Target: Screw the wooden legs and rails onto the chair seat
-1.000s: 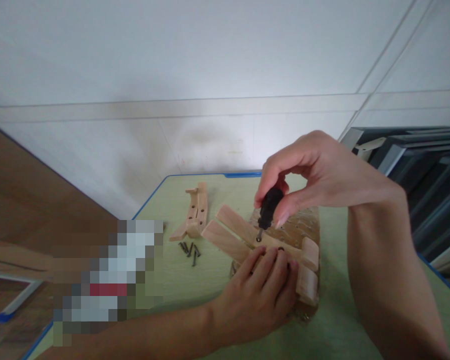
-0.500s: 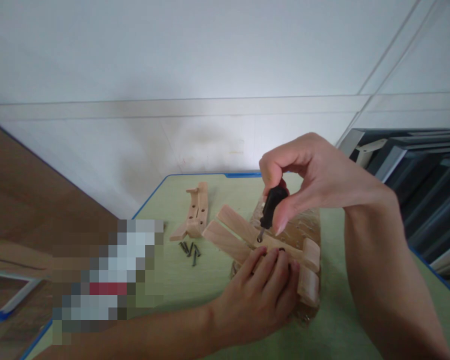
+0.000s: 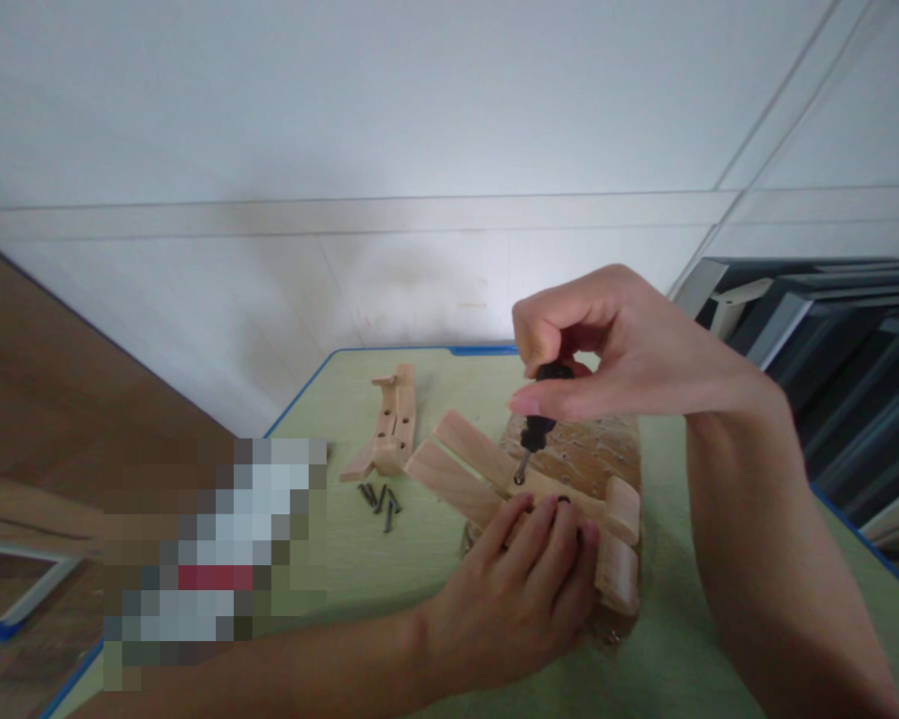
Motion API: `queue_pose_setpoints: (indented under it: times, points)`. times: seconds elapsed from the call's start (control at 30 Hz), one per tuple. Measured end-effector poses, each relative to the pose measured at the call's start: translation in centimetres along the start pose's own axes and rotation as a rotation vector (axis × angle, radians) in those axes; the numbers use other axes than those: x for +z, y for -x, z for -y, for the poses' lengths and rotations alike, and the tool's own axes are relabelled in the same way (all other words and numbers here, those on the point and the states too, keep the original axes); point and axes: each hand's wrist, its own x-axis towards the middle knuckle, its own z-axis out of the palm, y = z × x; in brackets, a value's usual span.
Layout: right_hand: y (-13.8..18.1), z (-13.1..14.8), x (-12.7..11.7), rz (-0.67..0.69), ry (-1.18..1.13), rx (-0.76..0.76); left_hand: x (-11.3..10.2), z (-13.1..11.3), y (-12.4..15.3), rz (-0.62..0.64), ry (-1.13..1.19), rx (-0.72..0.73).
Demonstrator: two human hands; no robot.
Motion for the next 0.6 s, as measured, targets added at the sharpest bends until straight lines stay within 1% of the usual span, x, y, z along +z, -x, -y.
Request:
queue_pose_setpoints:
  times: [0.1, 0.17, 0.27, 0.33, 0.43, 0.6]
  points:
    - [-0.1, 0.0, -0.1, -0.011, -0.029, 0.015, 0.0, 0.0, 0.0, -0.004, -0.001, -0.005]
    - [-0.2, 0.0, -0.2, 0.008, -0.054, 0.023, 0.0, 0.0, 0.0, -0.009, 0.000, -0.004]
    - [-0.2, -0.1, -0.3, 0.059, -0.104, -0.037, -0.1, -0.1, -0.1, -0.012, -0.002, 0.001]
    - [-0.1, -0.2, -0.5, 0.119, -0.146, -0.077, -0.2, -0.1, -0.1, -0.006, -0.007, -0.001]
    - [0.0, -0.4, -0.8, 0.207, -0.198, -0.080, -0.2, 0.0, 0.0, -0.007, -0.005, -0.006]
    - [0.2, -0.4, -1.3, 0.238, -0.220, -0.066, -0.1, -0.1, 0.1, -0.001, -0.004, -0.002]
